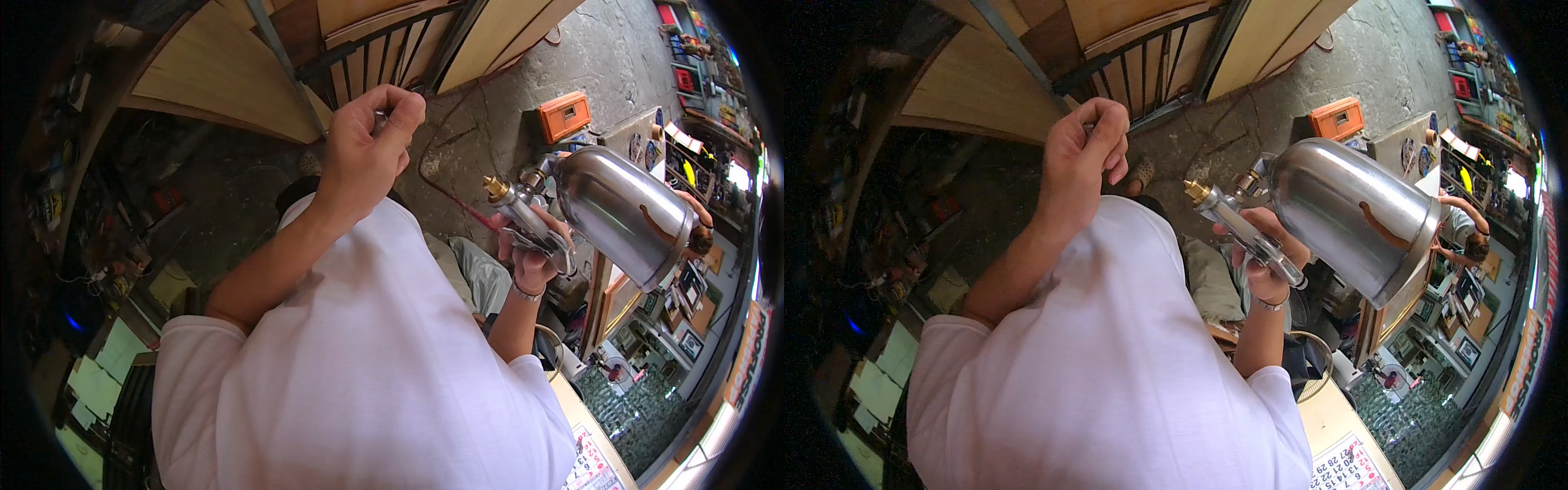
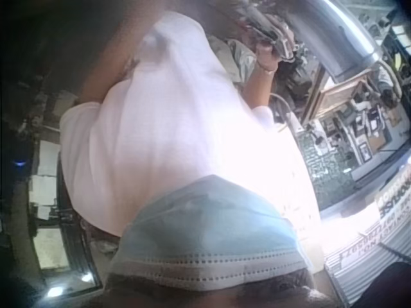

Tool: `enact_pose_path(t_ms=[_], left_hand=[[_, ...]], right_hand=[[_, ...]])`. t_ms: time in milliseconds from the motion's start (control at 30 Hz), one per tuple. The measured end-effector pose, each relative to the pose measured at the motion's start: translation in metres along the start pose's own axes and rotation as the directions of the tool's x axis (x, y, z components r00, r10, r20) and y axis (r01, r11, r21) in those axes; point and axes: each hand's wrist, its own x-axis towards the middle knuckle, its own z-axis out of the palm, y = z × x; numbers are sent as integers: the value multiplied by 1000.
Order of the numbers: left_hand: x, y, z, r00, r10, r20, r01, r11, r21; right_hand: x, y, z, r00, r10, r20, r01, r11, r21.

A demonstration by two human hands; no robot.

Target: The person prepares a spray gun by attaching the cup and pouring white paint into it. They then spray paint a wooden frame placed on a stand outdoors, applying multiple passes to cover the surface.

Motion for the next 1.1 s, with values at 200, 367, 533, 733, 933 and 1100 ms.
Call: enact_pose_path(t_ms=[200, 367, 533, 733, 933, 1100], left_hand=[[-10, 3, 4, 965, 81, 248, -122, 981, 152], [-6, 3, 11, 812, 459, 360, -537, 829, 155], [-2, 7, 8, 716, 519, 467, -673, 690, 266], [5, 19, 6, 617, 557, 557, -769, 577, 276], [1, 29, 9, 610, 523, 596, -789, 474, 391], [0, 30, 9, 680, 583, 445, -731, 494, 470]], right_hand=[[-7, -7, 1, 999, 13, -42, -13, 1000, 6], [-4, -5, -1, 1000, -11, -17, 12, 1000, 24], [-2, -5, 2, 999, -32, -1, 32, 999, 39], [-1, -9, 4, 999, -38, 29, 38, 999, 12], [1, -13, 8, 998, -46, 46, 50, 996, -79], [-3, -12, 12, 997, -81, 15, 82, 994, -66]])
